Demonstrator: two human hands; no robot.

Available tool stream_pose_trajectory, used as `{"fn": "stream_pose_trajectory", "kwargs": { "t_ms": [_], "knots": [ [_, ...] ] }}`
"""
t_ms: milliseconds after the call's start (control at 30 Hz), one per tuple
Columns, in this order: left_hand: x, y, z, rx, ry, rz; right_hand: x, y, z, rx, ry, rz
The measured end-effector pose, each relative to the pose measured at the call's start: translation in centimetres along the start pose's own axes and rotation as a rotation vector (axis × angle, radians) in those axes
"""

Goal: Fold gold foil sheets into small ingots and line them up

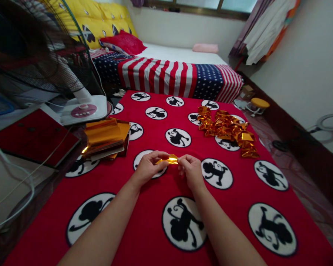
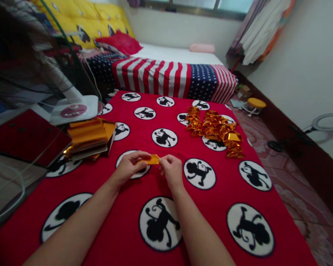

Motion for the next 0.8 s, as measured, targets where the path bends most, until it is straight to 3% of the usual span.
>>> {"fn": "stream_pose_trajectory", "kwargs": {
  "t_ms": [100, 200, 467, 800],
  "knots": [
    [0.0, 0.7, -0.2, -0.117, -0.057, 0.134, 0.1, -0.1, 0.2, -0.032, 0.007, 0.042],
    [0.0, 0.9, -0.2, -0.15, -0.043, 0.23, 0.0, -0.2, 0.2, -0.027, -0.021, 0.048],
    [0.1, -0.4, -0.1, 0.04, 0.105, 0.206, -0.1, -0.3, -0.8, 0.108, -0.124, 0.022],
    [0.1, -0.7, 0.0, 0.049, 0.159, -0.01, -0.3, -0.5, -0.9, 0.239, -0.141, 0.024]
  ]
}}
Point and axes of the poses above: each hand's wrist, its own z-axis towards the middle knuckle, its own x-axis out of the back of the hand, y = z × x, the point moved 3 cm from there along z, towards the middle knuckle, and after that the axes turned 2 degrees about -x, right-handed, at the moved point
